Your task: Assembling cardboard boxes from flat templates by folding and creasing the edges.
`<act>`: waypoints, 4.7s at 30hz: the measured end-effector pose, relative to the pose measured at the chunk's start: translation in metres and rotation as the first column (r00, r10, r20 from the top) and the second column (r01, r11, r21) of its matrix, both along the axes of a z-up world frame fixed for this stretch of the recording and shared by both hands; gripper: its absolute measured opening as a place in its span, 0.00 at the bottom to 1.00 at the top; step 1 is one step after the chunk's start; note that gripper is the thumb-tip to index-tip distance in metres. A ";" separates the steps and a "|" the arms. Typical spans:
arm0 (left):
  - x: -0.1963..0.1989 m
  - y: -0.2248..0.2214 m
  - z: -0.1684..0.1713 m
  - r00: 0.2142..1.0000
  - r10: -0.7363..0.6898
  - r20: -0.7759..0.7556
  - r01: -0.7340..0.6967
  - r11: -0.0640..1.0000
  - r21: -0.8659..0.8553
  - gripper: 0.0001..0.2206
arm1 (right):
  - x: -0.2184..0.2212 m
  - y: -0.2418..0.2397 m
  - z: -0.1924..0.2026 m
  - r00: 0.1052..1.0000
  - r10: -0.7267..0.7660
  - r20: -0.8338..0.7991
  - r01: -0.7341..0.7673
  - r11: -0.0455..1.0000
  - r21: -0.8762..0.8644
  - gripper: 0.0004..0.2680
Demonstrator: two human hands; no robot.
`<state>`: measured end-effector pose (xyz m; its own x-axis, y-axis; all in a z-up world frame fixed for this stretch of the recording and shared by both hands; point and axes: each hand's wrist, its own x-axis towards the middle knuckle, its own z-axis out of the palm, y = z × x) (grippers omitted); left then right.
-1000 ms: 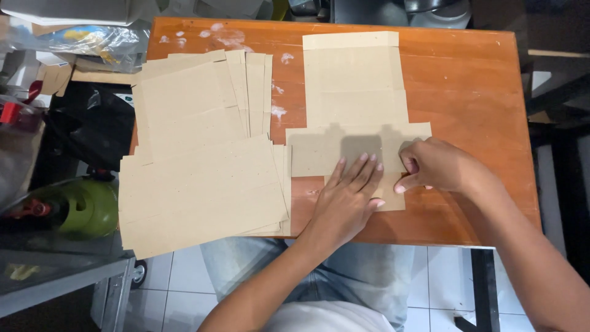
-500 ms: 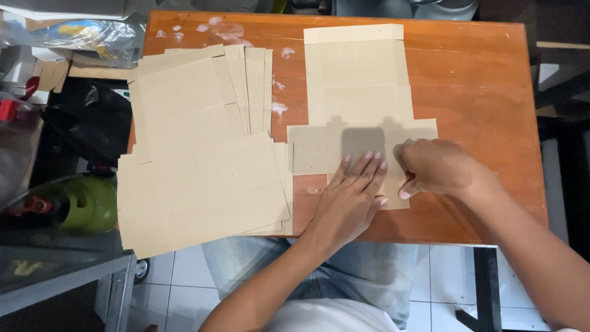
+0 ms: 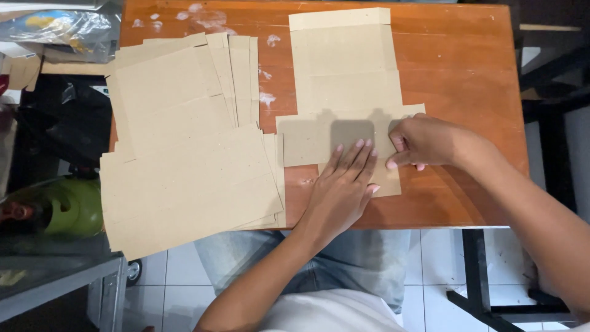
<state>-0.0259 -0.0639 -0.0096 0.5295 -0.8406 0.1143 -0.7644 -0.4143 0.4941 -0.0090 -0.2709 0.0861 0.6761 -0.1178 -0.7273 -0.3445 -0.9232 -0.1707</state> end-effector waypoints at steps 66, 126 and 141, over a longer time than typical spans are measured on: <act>0.013 0.000 -0.018 0.979 -0.142 -0.145 0.129 0.987 -0.101 0.26 | -0.023 0.006 -0.044 0.961 0.276 -0.033 -0.276 0.929 -0.245 0.42; 0.129 0.039 0.043 0.954 0.257 -0.157 -0.242 0.964 0.109 0.20 | -0.044 0.025 -0.085 0.668 0.344 0.660 -0.312 0.934 -0.172 0.25; 0.136 0.047 0.051 0.786 0.132 -0.605 -0.267 0.953 -0.140 0.18 | -0.048 0.026 -0.091 0.571 0.395 0.720 -0.349 0.910 -0.222 0.25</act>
